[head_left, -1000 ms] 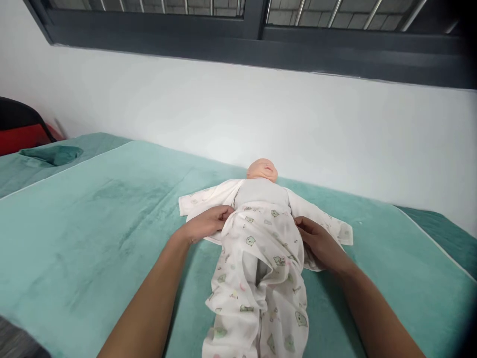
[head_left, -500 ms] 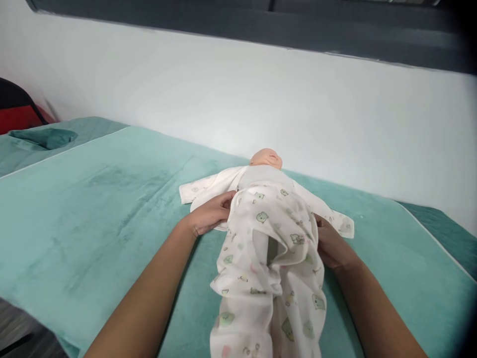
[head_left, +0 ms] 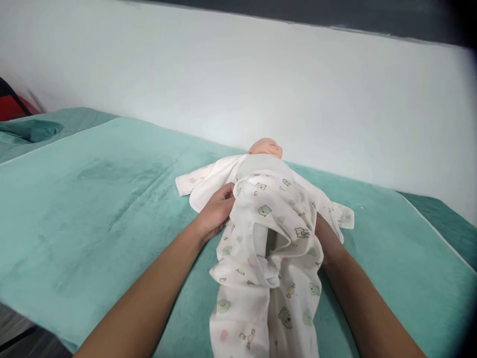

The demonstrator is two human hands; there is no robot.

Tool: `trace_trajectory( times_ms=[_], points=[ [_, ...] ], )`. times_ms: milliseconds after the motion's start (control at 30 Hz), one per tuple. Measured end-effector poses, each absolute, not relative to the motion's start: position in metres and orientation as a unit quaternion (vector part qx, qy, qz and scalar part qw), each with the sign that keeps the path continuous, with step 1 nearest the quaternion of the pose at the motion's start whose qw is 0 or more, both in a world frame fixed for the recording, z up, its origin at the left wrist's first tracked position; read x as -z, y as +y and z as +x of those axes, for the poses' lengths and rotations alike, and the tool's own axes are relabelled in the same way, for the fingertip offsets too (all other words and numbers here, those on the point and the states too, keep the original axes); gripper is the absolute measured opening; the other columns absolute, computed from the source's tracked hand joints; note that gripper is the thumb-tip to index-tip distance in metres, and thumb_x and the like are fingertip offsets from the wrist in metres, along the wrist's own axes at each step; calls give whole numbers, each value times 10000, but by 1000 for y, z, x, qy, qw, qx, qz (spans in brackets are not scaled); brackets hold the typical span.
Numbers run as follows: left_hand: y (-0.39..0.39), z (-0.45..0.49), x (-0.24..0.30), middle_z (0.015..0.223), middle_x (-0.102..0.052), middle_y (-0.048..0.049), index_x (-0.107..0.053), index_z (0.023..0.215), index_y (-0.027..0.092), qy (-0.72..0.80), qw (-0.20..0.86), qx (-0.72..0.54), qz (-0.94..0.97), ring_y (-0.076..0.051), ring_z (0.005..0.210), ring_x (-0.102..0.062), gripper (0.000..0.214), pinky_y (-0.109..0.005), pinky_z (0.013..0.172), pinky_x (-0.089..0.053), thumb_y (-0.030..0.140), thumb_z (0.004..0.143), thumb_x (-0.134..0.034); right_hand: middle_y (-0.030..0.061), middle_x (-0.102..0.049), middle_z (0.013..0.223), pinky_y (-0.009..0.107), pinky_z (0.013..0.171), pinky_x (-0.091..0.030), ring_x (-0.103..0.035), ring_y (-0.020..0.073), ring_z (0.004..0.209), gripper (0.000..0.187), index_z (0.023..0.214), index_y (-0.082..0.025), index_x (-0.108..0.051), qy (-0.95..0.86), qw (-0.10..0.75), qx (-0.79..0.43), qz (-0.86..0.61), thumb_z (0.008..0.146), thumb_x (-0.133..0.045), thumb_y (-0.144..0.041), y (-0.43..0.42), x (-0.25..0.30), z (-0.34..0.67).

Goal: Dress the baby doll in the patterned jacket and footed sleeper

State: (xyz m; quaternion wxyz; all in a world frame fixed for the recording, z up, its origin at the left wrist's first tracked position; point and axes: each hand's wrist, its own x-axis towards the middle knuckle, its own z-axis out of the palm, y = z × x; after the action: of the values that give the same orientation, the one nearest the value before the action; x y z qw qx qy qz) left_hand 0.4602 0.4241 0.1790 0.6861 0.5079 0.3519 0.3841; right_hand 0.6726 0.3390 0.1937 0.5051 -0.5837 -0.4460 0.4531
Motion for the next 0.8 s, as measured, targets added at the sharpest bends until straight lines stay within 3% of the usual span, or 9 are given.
trace_trajectory(
  times_ms=[133, 333, 567, 800],
  points=[
    [422, 458, -180, 841, -672, -28, -616, 1124, 190, 334, 726, -354, 486, -156, 709, -625, 417, -260, 609, -496, 340, 749, -719, 100, -728, 1021, 496, 876, -535, -623, 351, 1079, 458, 1067, -310, -698, -406, 501, -499, -579, 701, -712, -585, 342, -188, 676],
    [423, 447, -173, 866, -710, -53, -662, 986, 185, 361, 776, -254, 451, -200, 762, -667, 296, -317, 693, -552, 404, 792, -704, 88, -732, 995, 491, 873, -539, -644, 339, 1036, 511, 1073, -275, -698, -396, 486, -532, -569, 641, -789, -534, 339, -186, 685],
    [421, 448, -177, 941, -716, -33, -655, 1006, 192, 360, 757, -302, 454, -193, 842, -663, 316, -317, 761, -553, 315, 740, -771, 80, -740, 1005, 481, 904, -533, -642, 351, 1053, 527, 956, -271, -730, -414, 473, -544, -556, 489, -891, -456, 337, -192, 688],
    [416, 455, -179, 938, -728, -70, -649, 1080, 177, 319, 764, -333, 452, -216, 852, -678, 376, -313, 740, -555, 363, 769, -748, 73, -753, 1006, 452, 990, -509, -637, 326, 1123, 446, 990, -270, -733, -363, 509, -590, -510, 594, -842, -442, 337, -188, 676]
  ],
)
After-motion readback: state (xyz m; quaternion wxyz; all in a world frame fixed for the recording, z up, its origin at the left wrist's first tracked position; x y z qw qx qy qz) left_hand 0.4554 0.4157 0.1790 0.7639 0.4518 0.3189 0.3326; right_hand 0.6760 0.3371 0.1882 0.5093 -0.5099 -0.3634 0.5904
